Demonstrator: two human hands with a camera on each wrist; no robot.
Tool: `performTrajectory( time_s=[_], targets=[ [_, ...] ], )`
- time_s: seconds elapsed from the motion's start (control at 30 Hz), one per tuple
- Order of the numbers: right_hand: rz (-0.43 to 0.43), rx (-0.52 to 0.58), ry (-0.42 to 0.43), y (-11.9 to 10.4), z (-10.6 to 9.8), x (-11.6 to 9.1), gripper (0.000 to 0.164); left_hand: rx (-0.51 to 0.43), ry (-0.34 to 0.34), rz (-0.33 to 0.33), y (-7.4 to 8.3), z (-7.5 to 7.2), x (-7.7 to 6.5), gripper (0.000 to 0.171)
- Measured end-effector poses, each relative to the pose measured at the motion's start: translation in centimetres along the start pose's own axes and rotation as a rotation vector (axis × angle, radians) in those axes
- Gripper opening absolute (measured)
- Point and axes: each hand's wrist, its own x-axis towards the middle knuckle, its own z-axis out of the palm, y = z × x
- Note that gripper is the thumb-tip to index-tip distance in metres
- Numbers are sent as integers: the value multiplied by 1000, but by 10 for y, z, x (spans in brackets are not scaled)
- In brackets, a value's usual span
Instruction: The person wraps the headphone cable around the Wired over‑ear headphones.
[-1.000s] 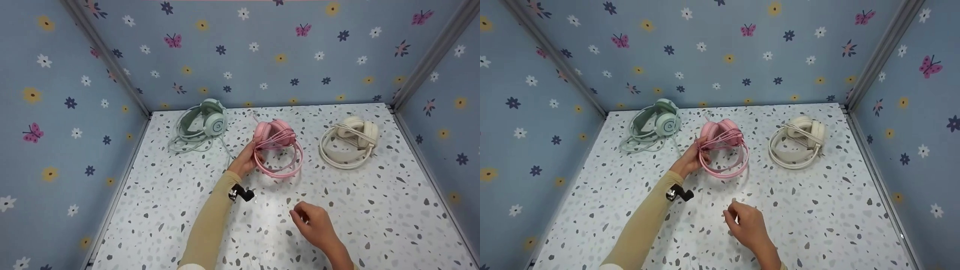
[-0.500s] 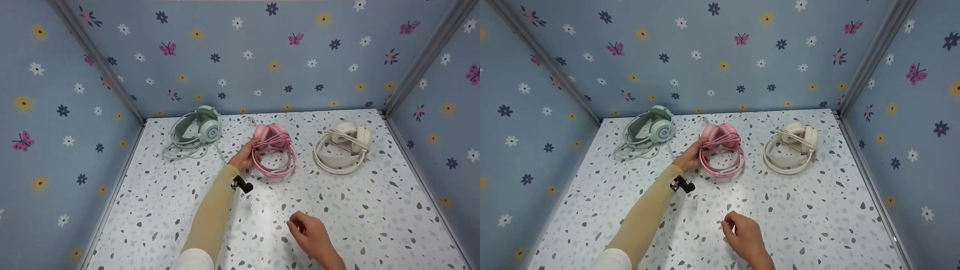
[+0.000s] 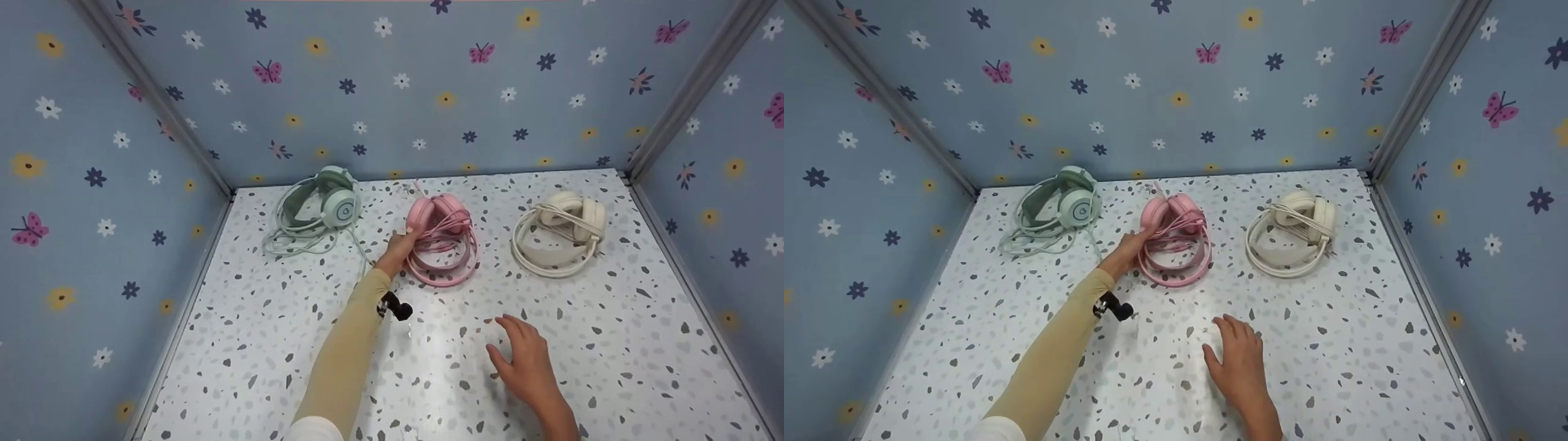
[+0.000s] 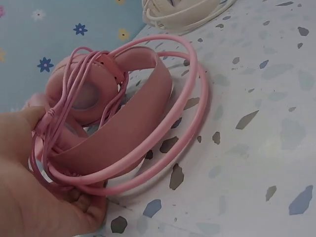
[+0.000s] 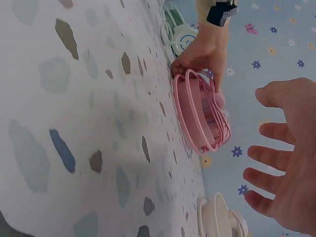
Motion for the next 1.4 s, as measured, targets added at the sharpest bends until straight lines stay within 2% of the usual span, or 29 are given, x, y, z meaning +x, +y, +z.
performTrajectory(
  time_s=[0.07, 0.2, 0.27, 0.33, 0.4, 0.53, 0.6, 0.67, 0.73, 0.83, 0.9, 1.0, 1.1, 1.23, 1.3, 1.4],
  targets=[
    [23, 16, -19, 5, -2, 0, 46, 146, 85, 39, 0, 4, -3, 94],
    [79, 74, -81, 10, -3, -3, 39, 487, 273, 75, -2, 11, -7, 96],
    [108, 108, -110, 10, -3, -5, 37, 580, 352, 91, -3, 13, -8, 91],
    [132, 127, -127, 9, -3, -8, 38, 598, 390, 110, -3, 13, -9, 85],
    [133, 125, -127, 9, -3, -9, 38, 562, 398, 124, -3, 13, -10, 80],
    [73, 73, -83, 10, -2, -8, 38, 534, 391, 153, -5, 6, -20, 73],
    [33, 38, -40, 11, -4, -6, 37, 545, 384, 198, -6, 1, -30, 67],
    [7, 7, 14, 13, -6, -4, 31, 530, 352, 282, -8, -6, -44, 58],
    [-20, -35, 76, 16, -10, -1, 22, 496, 286, 373, -12, -14, -62, 47],
    [-63, -85, 165, 20, -14, 6, 13, 427, 123, 481, -19, -29, -94, 33],
    [-105, -99, 210, 22, -16, 12, 13, 416, -9, 506, -26, -38, -118, 29],
    [-161, -79, 231, 22, -15, 21, 13, 445, -192, 518, -39, -53, -156, 26],
    [-185, -48, 216, 19, -9, 24, 13, 462, -312, 518, -56, -64, -191, 24],
    [-180, -15, 179, 10, 2, 23, 13, 420, -358, 482, -81, -76, -224, 21],
    [-183, -3, 145, 3, 8, 24, 11, 378, -349, 449, -92, -83, -235, 22],
    [-195, -7, 75, -9, 17, 28, 10, 322, -300, 406, -103, -98, -245, 24]
  ],
)
